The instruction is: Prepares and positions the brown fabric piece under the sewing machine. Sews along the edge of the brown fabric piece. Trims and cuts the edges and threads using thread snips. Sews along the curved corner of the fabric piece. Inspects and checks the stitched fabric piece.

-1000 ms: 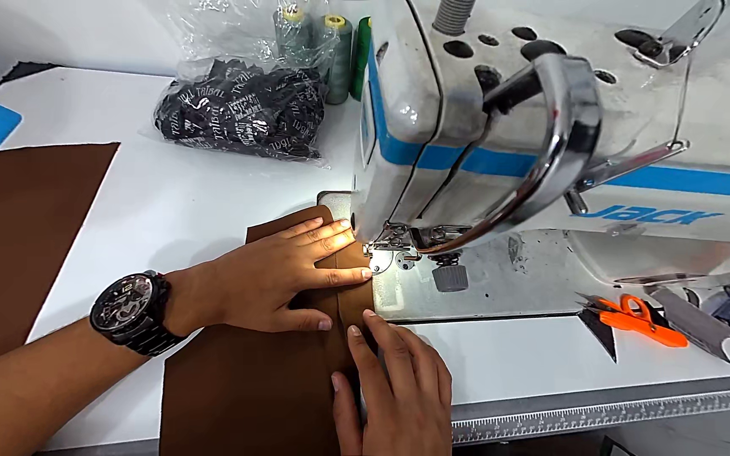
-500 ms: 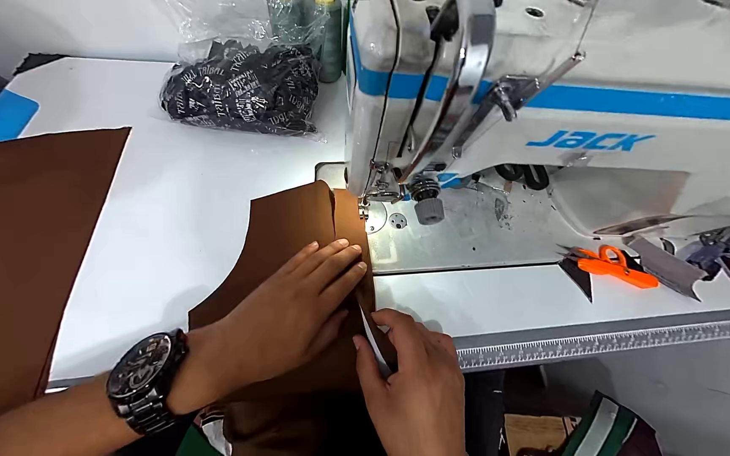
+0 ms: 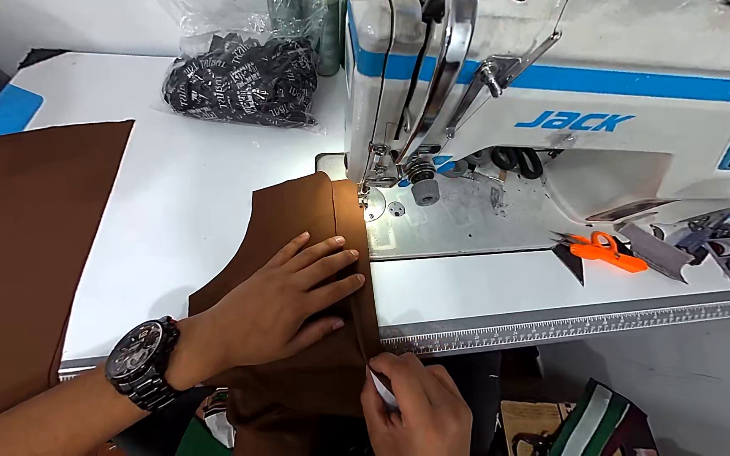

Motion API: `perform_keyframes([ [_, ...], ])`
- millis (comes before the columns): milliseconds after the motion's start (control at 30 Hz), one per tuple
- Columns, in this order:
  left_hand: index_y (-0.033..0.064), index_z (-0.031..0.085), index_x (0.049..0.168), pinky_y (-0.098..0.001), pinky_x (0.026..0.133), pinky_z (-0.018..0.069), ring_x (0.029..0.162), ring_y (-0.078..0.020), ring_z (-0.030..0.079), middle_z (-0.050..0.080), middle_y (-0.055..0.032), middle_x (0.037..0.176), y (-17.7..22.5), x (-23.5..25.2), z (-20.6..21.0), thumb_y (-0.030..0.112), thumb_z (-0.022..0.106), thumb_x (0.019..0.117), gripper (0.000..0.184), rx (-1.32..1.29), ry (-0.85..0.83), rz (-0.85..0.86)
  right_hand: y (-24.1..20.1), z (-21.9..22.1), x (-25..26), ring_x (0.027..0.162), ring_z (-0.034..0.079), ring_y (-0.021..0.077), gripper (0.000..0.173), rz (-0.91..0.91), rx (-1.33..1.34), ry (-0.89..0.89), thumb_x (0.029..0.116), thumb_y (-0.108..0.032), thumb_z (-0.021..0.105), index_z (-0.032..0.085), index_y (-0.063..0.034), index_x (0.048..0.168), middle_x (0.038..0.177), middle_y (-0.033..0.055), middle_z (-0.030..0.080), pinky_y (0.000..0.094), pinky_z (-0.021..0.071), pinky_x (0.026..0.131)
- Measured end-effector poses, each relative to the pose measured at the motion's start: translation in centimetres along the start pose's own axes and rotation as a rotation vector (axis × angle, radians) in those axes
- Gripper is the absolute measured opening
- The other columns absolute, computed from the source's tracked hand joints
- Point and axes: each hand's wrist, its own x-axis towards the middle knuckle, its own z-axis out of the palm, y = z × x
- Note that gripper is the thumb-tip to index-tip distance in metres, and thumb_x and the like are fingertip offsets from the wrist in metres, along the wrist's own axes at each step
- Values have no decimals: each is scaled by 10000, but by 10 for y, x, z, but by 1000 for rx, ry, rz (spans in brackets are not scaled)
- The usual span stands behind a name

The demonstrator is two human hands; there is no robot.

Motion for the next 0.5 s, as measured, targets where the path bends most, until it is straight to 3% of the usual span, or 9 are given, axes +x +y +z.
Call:
perform_keyframes([
  [167,212,625,1415,-591,1238,258,1522,-264,346,472,-66,1581,0,0,0,492,404,1059,504,-6,-13,40,9,-7,-13,550,543,45,89,-9,11,-1,819,-166,689,658,-156,736,618,-52,606,225,421,574],
  [500,325,576,1465,-640,1229,233,1525,-279,336,449,-63,1595,-2,0,0,569,369,1054,521,9,-49,63,13,-22,-50,568,600,130,125,-90,104,-111,882,-183,705,705,-103,786,642,14,661,294,468,607],
])
